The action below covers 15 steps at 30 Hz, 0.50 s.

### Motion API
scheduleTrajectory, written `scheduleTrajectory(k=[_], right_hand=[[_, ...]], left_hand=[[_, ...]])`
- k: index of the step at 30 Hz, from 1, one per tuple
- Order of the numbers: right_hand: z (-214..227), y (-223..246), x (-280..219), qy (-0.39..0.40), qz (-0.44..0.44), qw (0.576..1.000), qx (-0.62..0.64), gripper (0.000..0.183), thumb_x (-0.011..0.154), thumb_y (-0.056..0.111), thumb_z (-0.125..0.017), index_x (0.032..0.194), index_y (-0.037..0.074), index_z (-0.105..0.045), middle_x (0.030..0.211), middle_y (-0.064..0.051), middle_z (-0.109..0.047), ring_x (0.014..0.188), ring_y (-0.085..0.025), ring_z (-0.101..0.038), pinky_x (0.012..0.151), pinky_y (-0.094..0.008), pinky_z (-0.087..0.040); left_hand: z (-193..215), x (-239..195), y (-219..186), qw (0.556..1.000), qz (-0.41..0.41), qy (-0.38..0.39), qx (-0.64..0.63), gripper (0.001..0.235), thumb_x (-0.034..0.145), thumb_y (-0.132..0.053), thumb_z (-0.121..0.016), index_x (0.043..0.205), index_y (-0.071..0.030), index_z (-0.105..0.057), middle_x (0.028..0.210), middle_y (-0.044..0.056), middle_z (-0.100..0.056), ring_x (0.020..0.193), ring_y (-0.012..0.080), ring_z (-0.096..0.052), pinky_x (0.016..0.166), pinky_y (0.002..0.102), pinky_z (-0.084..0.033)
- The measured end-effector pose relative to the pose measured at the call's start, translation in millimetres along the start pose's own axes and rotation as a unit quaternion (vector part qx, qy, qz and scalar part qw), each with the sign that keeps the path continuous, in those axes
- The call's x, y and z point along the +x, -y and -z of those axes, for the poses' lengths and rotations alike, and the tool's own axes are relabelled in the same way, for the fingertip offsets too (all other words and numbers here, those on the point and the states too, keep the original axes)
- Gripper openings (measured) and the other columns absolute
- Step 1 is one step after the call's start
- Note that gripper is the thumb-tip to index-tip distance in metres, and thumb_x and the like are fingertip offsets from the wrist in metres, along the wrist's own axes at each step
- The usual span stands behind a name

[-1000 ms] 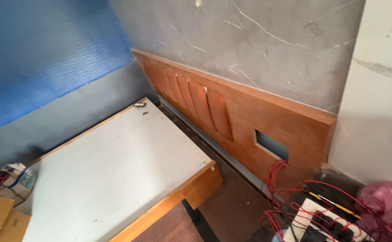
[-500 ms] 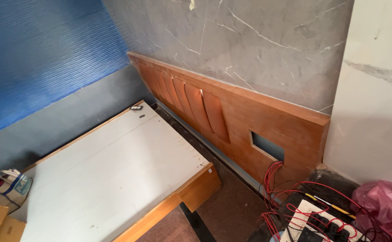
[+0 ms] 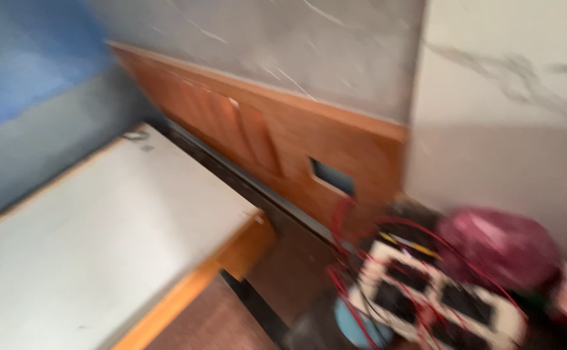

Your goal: The person connects wires to electrical switches on a board using a screwdriver and a pair of pliers.

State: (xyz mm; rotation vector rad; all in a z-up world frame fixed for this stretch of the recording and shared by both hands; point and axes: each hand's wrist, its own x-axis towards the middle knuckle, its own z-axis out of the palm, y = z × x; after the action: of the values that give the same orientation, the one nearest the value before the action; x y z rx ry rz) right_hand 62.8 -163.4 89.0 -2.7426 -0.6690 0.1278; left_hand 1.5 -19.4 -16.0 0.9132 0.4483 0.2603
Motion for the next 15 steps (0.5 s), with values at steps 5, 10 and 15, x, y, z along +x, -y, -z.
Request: scheduleTrajectory(k=[5, 10, 15], right_hand=[[-3.2, -46.4, -48.1, -0.027, 0.023, 0.999, -0.031, 0.057, 0.059, 0.027, -0.086, 0.115, 0.023, -0.072, 0.118, 0.002, -0.069, 0.091, -0.027, -0.073, 0.075, -0.046, -0.058], [-0.1, -35.6, -62.5, -0.013, -0.048, 0.997, -0.052, 0.059, 0.059, 0.022, -0.085, 0.116, 0.025, -0.072, 0.124, 0.004, -0.068, 0.092, -0.027, -0.073, 0.073, -0.041, -0.061], [0.9, -28.1, -65.5, -0.078, -0.057, 0.995, -0.029, 0.055, 0.062, 0.023, -0.083, 0.116, 0.027, -0.073, 0.118, 0.006, -0.07, 0.093, -0.024, -0.075, 0.074, -0.039, -0.061]], left_hand=[[-31.6, -43.5, 63.4, 0.999, 0.019, 0.0, -0.026, 0.037, 0.104, -0.034, -0.061, 0.091, -0.001, -0.069, 0.063, 0.006, -0.061, 0.05, 0.0108, -0.056, 0.045, 0.023, -0.031], [-42.5, -62.9, 18.1, 0.998, 0.056, 0.02, -0.034, 0.041, 0.103, -0.039, -0.057, 0.092, 0.0, -0.067, 0.063, 0.005, -0.06, 0.049, 0.0071, -0.05, 0.043, 0.022, -0.026], [-53.2, -65.1, -1.6, 0.998, 0.057, 0.035, -0.019, 0.044, 0.104, -0.041, -0.053, 0.093, 0.0, -0.067, 0.062, 0.005, -0.061, 0.047, 0.0058, -0.04, 0.044, 0.023, -0.026]])
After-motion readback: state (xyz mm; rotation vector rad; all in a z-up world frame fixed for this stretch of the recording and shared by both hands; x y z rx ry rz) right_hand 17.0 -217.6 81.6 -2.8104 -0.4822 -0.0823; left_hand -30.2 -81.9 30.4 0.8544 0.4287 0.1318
